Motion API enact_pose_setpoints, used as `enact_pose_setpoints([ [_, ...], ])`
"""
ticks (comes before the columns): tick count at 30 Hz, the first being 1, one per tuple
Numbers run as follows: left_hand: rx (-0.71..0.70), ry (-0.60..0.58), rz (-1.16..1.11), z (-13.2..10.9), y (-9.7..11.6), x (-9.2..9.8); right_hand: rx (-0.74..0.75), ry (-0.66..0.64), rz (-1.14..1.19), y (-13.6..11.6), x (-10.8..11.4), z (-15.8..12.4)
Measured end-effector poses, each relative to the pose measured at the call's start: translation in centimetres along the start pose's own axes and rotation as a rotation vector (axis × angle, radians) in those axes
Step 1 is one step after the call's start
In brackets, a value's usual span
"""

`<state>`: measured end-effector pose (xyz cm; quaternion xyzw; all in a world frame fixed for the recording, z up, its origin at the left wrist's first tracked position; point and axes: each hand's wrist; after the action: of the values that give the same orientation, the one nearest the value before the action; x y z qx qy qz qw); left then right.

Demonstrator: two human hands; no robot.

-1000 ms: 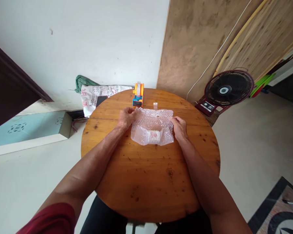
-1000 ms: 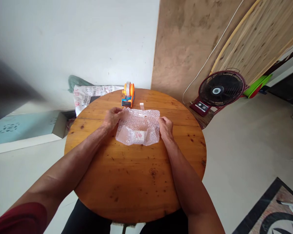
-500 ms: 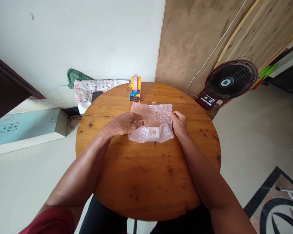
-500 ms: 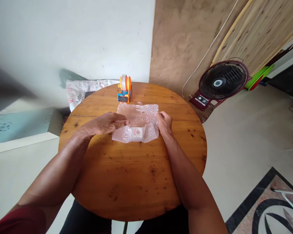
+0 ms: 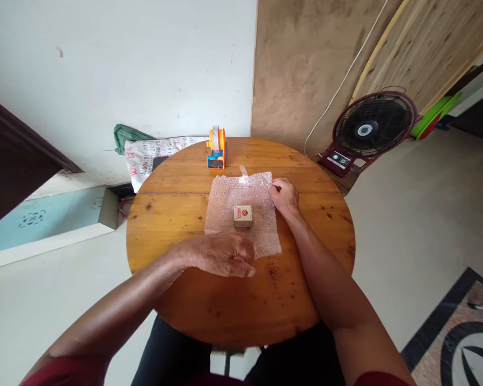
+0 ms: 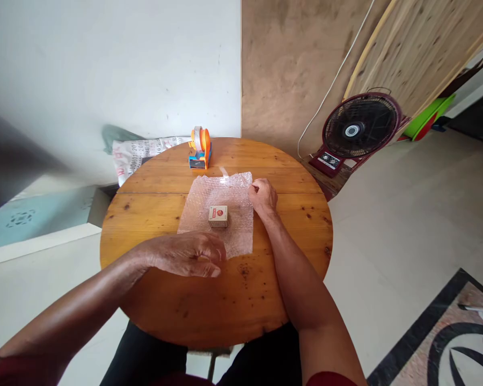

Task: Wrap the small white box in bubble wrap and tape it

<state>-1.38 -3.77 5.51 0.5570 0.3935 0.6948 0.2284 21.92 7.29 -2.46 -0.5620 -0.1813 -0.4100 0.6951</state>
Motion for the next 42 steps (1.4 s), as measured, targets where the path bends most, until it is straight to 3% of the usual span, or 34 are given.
enact_pose_setpoints([
  [3,0.009,-0.060,-0.084,0.8,-0.5,-0.9,0.025,-0.034,-0.149,-0.3,0.5,-0.3],
  [7,0.041,0.001,-0.054,1.3,-1.2,-1.9,0.122,-0.027,-0.361,-1.4,1.2,-1.0],
  [12,0.036,0.207,0.034,1.1,-2.3,-2.9,0.179,-0.055,-0.454,-2.7,1.8,-1.5],
  [15,0.079,0.348,0.218,1.3,-2.8,-3.6,0.156,-0.080,-0.459,-2.8,2.2,-1.5],
  [17,0.120,0.378,0.331,1.6,-2.9,-4.1,0.152,-0.085,-0.450,-2.7,2.4,-1.4],
  [22,0.223,0.347,0.596,2.2,-3.2,-5.4,0.153,-0.065,-0.396,-2.6,2.8,-1.2],
  [27,0.064,0.291,0.790,2.4,-3.9,-6.3,0.153,-0.011,-0.292,-2.7,3.4,-1.0],
  [31,-0.032,0.317,0.780,2.4,-4.5,-6.7,0.170,-0.016,-0.238,-3.5,4.1,-1.4],
  [37,-0.006,0.222,0.720,2.6,-5.1,-7.2,0.214,0.028,-0.107,-5.2,5.1,-2.1],
  [40,-0.001,0.196,0.689,2.6,-5.0,-7.2,0.281,0.066,0.001,-6.8,5.8,-3.2],
  [42,-0.018,0.210,0.674,2.5,-5.0,-7.2,0.356,0.025,0.122,-8.5,6.3,-4.7],
])
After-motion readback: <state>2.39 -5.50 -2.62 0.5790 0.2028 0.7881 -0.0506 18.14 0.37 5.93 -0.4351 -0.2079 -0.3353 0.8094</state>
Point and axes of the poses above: each hand's wrist, its own z-axis towards the middle knuckle, its own x-axis out of the back of the hand, y = z × x, and after that the axes turned 7 degrees about -x, right-handed
